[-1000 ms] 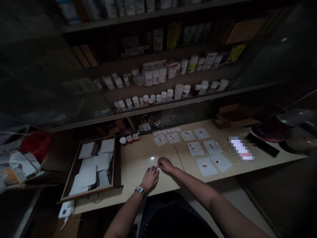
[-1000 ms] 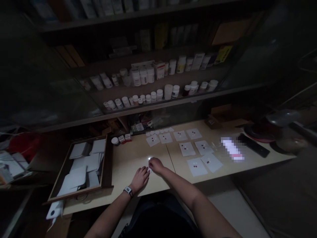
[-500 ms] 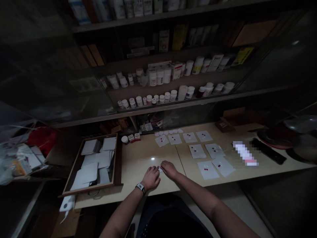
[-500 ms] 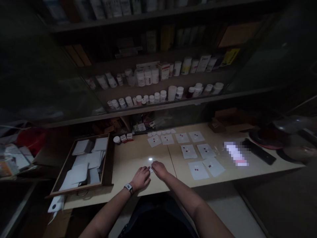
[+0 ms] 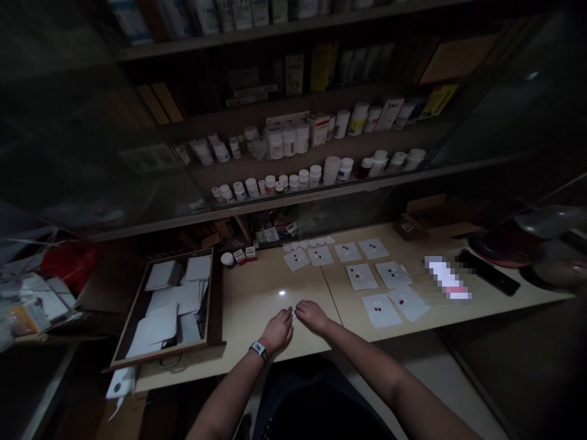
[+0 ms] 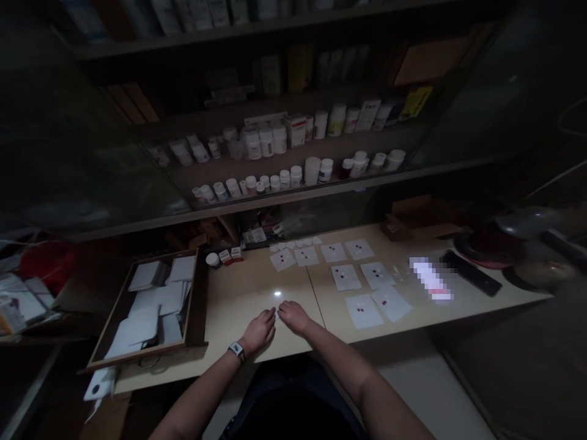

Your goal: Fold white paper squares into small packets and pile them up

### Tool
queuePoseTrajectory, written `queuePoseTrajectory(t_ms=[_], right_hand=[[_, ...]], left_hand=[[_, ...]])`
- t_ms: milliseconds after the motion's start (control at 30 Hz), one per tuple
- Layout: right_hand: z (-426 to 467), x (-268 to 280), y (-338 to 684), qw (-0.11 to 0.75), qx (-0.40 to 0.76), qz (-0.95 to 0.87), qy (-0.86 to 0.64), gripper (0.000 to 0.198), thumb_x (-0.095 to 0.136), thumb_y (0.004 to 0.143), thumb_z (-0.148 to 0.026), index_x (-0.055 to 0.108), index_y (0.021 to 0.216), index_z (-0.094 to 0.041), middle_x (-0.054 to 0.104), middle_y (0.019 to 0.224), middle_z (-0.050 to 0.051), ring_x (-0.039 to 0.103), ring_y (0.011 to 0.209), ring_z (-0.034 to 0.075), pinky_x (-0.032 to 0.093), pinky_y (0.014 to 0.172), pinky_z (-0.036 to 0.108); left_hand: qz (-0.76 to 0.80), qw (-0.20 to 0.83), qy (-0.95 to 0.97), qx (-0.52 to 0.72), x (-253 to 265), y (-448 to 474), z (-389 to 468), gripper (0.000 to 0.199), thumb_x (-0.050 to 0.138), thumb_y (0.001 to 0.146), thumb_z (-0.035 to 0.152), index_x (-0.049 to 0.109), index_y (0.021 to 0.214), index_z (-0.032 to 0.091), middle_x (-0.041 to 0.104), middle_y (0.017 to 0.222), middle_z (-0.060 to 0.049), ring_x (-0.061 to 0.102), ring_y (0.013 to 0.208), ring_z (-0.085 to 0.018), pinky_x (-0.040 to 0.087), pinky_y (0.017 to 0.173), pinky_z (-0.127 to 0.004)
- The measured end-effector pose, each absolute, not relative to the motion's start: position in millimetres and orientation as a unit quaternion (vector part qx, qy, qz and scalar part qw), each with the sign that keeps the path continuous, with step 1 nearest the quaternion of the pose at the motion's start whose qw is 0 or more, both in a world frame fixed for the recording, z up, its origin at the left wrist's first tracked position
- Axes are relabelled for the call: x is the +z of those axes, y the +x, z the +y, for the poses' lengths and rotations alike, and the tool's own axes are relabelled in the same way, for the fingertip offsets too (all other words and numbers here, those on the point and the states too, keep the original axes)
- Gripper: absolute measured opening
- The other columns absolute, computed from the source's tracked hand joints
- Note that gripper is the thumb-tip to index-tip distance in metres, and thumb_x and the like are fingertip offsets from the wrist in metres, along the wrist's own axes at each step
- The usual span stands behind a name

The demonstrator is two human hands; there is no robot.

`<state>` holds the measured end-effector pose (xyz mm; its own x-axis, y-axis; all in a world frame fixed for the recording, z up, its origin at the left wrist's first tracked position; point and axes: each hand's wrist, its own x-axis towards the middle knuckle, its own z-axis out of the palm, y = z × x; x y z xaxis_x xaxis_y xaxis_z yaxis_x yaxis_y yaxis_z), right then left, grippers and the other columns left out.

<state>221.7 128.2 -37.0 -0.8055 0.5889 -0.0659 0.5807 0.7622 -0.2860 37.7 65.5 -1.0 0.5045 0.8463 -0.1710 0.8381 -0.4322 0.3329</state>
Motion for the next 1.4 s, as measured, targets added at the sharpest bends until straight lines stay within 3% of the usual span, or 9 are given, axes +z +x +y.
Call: queuePoseTrajectory(t_ms=[233,567,833,933,1100,1267,1400], right_hand=[[126,-40,224,0.038,0.133,-0.945,-0.296,0.02,0.046,0.092,-0.017,0.065,0.096,-0.016,0.063,0.091,0.008,0.053,0.087,0.02,0.039,0.075,0.031],[122,-42,225,0.069,0.128,-0.946,-0.289,0.023,0.044,0.092,-0.017,0.066,0.097,-0.015,0.064,0.088,0.008,0.054,0.084,0.02,0.039,0.075,0.031],[107,-42,248,0.111,0.147,-0.947,-0.265,0.04,0.045,0.086,-0.016,0.054,0.125,-0.013,0.061,0.118,0.015,0.051,0.107,0.024,0.036,0.094,0.042],[100,-44,259,0.113,0.152,-0.942,-0.278,0.041,0.045,0.086,-0.015,0.055,0.126,-0.016,0.059,0.124,0.014,0.049,0.115,0.025,0.03,0.101,0.047],[94,-38,260,0.107,0.166,-0.907,-0.372,0.038,0.042,0.088,-0.017,0.059,0.122,-0.019,0.062,0.12,0.012,0.052,0.113,0.023,0.023,0.107,0.048],[88,-33,238,0.058,0.159,-0.892,-0.419,0.05,0.036,0.093,-0.029,0.038,0.141,-0.016,0.039,0.145,0.014,0.03,0.135,0.025,0.017,0.11,0.052],[85,-37,232,0.02,0.155,-0.892,-0.424,0.056,0.036,0.093,-0.038,0.031,0.145,-0.017,0.029,0.15,0.014,0.022,0.139,0.028,0.012,0.109,0.056]], left_hand=[[0.465,0.216,0.858,-0.039,14,36,78,0.036,0.042,0.087,0.024,0.052,0.12,0.014,0.047,0.135,-0.013,0.045,0.115,-0.025,0.047,0.091,-0.037],[0.46,0.218,0.859,-0.059,15,37,79,0.035,0.043,0.086,0.021,0.049,0.12,0.013,0.047,0.133,-0.014,0.044,0.116,-0.024,0.045,0.095,-0.035],[0.454,0.205,0.865,-0.06,21,39,77,0.039,0.037,0.089,0.018,0.038,0.127,0.017,0.05,0.126,-0.013,0.047,0.108,-0.024,0.048,0.085,-0.035],[0.454,0.191,0.867,-0.076,23,43,76,0.043,0.039,0.087,0.019,0.036,0.13,0.016,0.05,0.124,-0.014,0.046,0.109,-0.025,0.047,0.086,-0.037],[0.455,0.168,0.871,-0.078,26,51,76,0.038,0.044,0.085,0.025,0.047,0.12,0.012,0.052,0.114,-0.014,0.044,0.108,-0.027,0.044,0.089,-0.039],[0.477,0.177,0.857,-0.085,28,59,76,0.038,0.047,0.084,0.029,0.05,0.118,0.011,0.053,0.112,-0.015,0.045,0.11,-0.027,0.042,0.093,-0.039],[0.498,0.173,0.846,-0.085,21,59,67,0.049,0.043,0.087,0.03,0.041,0.132,0.011,0.048,0.127,-0.016,0.04,0.12,-0.028,0.039,0.098,-0.039]])
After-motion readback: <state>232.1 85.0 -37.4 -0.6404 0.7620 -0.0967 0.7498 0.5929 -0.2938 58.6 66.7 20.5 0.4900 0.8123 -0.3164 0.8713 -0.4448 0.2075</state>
